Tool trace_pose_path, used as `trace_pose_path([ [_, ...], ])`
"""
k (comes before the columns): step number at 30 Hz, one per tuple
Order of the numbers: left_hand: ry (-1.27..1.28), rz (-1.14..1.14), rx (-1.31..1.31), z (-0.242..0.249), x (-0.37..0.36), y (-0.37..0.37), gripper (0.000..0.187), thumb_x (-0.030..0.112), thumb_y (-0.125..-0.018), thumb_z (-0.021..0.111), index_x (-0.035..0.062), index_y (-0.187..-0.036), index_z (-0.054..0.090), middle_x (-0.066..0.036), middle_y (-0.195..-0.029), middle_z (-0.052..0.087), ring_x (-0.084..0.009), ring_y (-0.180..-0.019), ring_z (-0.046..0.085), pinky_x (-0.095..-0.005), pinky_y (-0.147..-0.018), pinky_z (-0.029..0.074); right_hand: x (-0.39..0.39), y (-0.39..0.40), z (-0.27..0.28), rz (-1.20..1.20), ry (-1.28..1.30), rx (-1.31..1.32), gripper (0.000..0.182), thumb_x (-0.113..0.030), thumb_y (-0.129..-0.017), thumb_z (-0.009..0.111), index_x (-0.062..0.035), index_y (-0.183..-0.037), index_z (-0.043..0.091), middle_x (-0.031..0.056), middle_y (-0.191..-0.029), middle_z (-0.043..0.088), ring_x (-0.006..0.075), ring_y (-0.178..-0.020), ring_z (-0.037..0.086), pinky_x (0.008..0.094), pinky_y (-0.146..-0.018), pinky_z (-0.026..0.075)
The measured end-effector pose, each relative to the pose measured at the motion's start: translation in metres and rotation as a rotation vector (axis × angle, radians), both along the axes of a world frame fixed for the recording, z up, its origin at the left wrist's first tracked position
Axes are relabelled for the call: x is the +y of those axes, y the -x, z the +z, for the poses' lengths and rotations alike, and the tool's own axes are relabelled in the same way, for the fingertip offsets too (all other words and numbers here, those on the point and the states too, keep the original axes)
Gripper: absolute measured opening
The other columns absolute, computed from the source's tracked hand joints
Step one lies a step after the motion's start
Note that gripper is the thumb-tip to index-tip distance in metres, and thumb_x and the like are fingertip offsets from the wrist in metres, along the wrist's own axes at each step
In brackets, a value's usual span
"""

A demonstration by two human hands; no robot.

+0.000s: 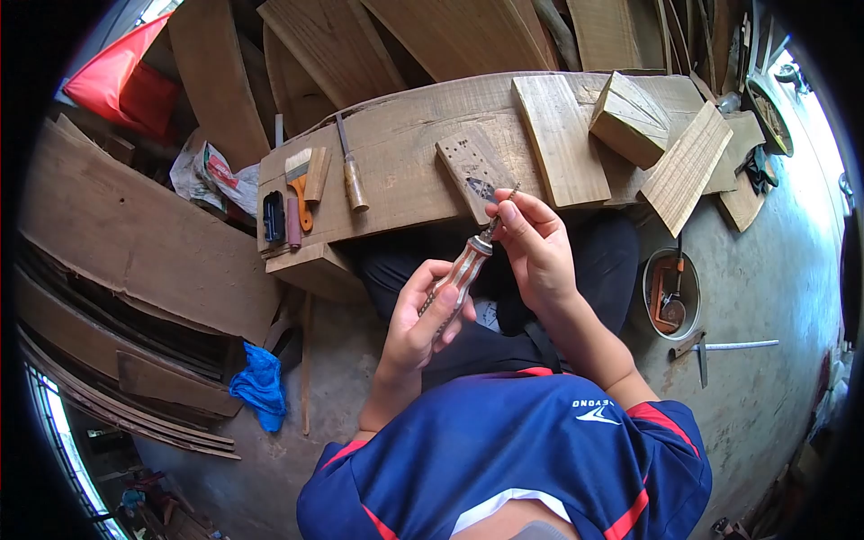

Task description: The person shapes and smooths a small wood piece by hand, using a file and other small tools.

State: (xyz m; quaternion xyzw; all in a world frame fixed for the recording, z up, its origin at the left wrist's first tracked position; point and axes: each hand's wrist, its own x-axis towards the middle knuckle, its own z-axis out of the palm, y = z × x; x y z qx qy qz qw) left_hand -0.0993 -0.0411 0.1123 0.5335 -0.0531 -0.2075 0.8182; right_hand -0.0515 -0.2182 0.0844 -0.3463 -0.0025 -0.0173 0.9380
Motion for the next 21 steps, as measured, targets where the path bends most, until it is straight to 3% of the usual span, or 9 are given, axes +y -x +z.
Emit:
trace_pose_path([
  [10,-0.177,0.032,-0.085,0.004,-0.003,0.000,0.033,0.029,-0.100,0.057,0.0022,-0.119,0.050,-0.010,-0.080,0.062,-0.0013,-0.050,0.042,-0.0144,-0.042,0.029,0.002,0.003,-0.004,-0.020,-0.001,0.020,0.029,-0.013,-0.093,0.070,0.0000,-0.118,0.065,0.0084,-0.109,0.070,0.0104,-0.094,0.064,0.0244,-0.078,0.048],
  [13,-0.159,0.041,-0.060,0.006,-0.004,-0.001,0.030,0.022,-0.099,0.061,0.0015,-0.119,0.052,-0.005,-0.079,0.062,-0.0013,-0.052,0.044,-0.0161,-0.047,0.034,0.003,0.003,-0.002,-0.044,0.033,0.027,0.030,-0.015,-0.094,0.070,0.0001,-0.119,0.065,0.0082,-0.107,0.071,0.0084,-0.089,0.062,0.0236,-0.078,0.047],
  [16,-0.239,0.063,-0.101,-0.002,-0.011,-0.004,0.033,0.026,-0.099,0.060,0.0025,-0.120,0.050,-0.008,-0.080,0.062,-0.0020,-0.051,0.045,-0.0149,-0.043,0.031,-0.005,-0.002,-0.010,-0.062,0.119,0.061,0.031,-0.016,-0.094,0.069,-0.0001,-0.120,0.065,0.0075,-0.106,0.071,0.0069,-0.085,0.061,0.0227,-0.078,0.046],
  [17,-0.258,0.129,-0.057,-0.004,-0.017,-0.004,0.034,0.020,-0.097,0.064,0.0034,-0.122,0.048,-0.006,-0.079,0.062,-0.0025,-0.052,0.047,-0.0158,-0.044,0.035,-0.009,-0.005,-0.016,-0.061,0.154,0.075,0.031,-0.017,-0.094,0.069,-0.0003,-0.120,0.065,0.0072,-0.106,0.071,0.0065,-0.084,0.061,0.0224,-0.078,0.046],
  [21,-0.356,0.301,-0.224,-0.025,-0.026,-0.003,0.037,0.007,-0.093,0.066,0.0047,-0.123,0.044,-0.007,-0.100,0.059,-0.0041,-0.065,0.053,-0.0172,-0.051,0.043,-0.017,-0.015,-0.043,0.056,0.046,0.377,0.033,-0.023,-0.096,0.067,-0.0070,-0.124,0.065,0.0006,-0.110,0.070,0.0056,-0.087,0.060,0.0247,-0.078,0.043],
])
